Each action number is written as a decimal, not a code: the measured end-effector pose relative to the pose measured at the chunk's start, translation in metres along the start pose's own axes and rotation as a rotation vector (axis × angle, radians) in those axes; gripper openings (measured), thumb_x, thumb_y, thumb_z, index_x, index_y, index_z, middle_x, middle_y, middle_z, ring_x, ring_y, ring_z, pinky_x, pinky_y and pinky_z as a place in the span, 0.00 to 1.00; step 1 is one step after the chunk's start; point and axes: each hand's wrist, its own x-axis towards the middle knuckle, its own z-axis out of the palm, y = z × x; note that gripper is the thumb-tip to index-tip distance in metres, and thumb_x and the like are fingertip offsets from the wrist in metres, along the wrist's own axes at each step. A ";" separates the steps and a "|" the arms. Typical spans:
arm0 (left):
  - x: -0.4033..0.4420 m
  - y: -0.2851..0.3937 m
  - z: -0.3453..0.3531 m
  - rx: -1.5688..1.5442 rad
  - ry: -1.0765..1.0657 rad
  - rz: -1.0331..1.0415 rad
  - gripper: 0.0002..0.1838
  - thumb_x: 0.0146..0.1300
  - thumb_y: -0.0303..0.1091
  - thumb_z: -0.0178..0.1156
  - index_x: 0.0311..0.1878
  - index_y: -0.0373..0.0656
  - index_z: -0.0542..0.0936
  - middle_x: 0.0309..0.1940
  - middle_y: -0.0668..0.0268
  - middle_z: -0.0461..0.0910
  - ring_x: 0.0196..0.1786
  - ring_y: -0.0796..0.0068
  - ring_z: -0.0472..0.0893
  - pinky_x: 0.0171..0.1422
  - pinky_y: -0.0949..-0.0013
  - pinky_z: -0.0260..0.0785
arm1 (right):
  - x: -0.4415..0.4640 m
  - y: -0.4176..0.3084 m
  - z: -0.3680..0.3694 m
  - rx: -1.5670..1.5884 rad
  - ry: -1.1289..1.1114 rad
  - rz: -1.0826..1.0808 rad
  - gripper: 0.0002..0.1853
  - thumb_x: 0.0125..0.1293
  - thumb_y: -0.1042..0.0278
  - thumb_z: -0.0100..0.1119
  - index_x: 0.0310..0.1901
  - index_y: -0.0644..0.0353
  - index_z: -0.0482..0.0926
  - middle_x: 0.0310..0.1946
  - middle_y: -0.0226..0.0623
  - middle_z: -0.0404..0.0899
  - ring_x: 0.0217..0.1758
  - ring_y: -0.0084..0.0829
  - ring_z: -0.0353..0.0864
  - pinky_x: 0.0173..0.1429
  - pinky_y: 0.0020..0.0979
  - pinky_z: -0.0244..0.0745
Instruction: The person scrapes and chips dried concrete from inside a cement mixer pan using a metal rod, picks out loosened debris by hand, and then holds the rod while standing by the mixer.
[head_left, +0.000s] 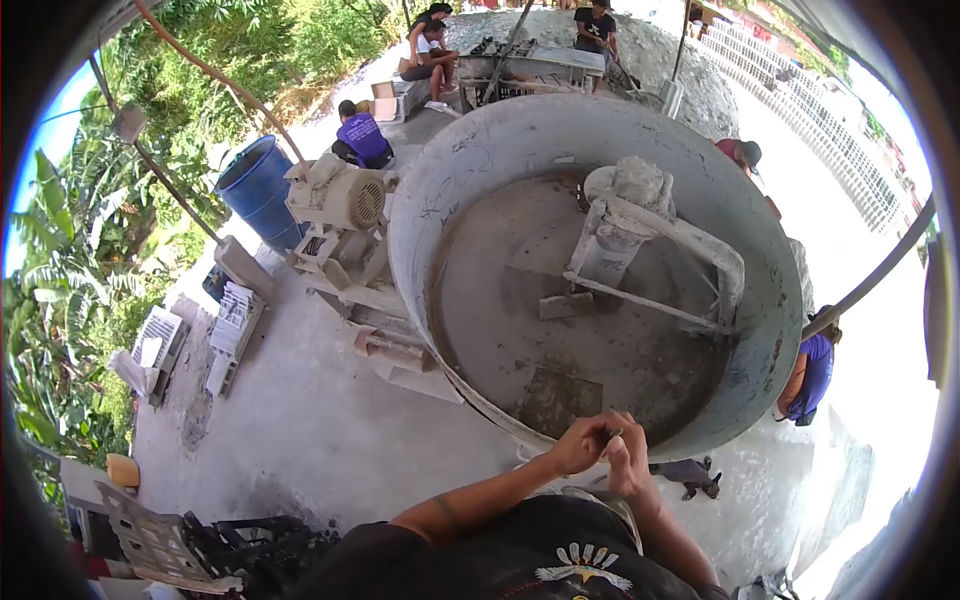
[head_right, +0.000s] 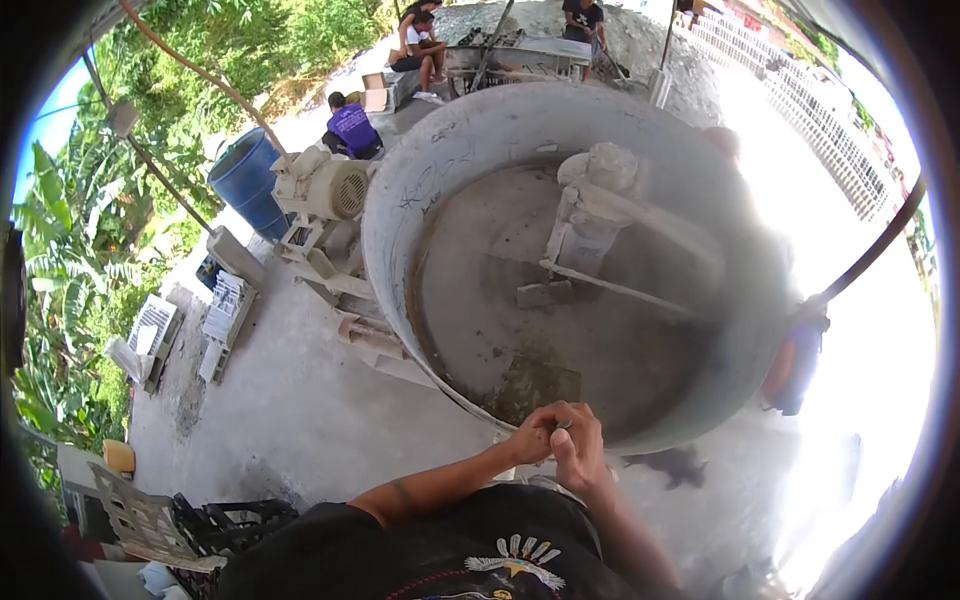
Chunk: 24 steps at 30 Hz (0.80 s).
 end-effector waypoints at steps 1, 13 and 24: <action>0.006 0.024 0.002 0.129 -0.109 -0.038 0.10 0.59 0.26 0.54 0.43 0.39 0.78 0.32 0.62 0.79 0.35 0.75 0.77 0.43 0.70 0.72 | -0.005 -0.010 -0.003 0.069 0.048 -0.019 0.36 0.68 0.30 0.42 0.32 0.64 0.78 0.27 0.41 0.79 0.34 0.37 0.75 0.41 0.37 0.68; 0.013 0.028 0.015 0.309 -0.339 -0.180 0.13 0.53 0.25 0.61 0.44 0.39 0.82 0.33 0.55 0.84 0.37 0.68 0.82 0.45 0.66 0.73 | -0.012 -0.015 -0.019 0.233 0.125 -0.069 0.39 0.77 0.33 0.26 0.18 0.60 0.60 0.13 0.30 0.59 0.17 0.25 0.59 0.25 0.30 0.57; 0.028 0.031 0.062 0.654 -0.205 -0.349 0.06 0.54 0.29 0.66 0.34 0.39 0.81 0.26 0.54 0.81 0.28 0.56 0.80 0.37 0.60 0.71 | -0.026 0.030 -0.091 0.762 0.239 0.107 0.35 0.76 0.40 0.30 0.12 0.55 0.55 0.08 0.32 0.54 0.14 0.28 0.53 0.28 0.32 0.55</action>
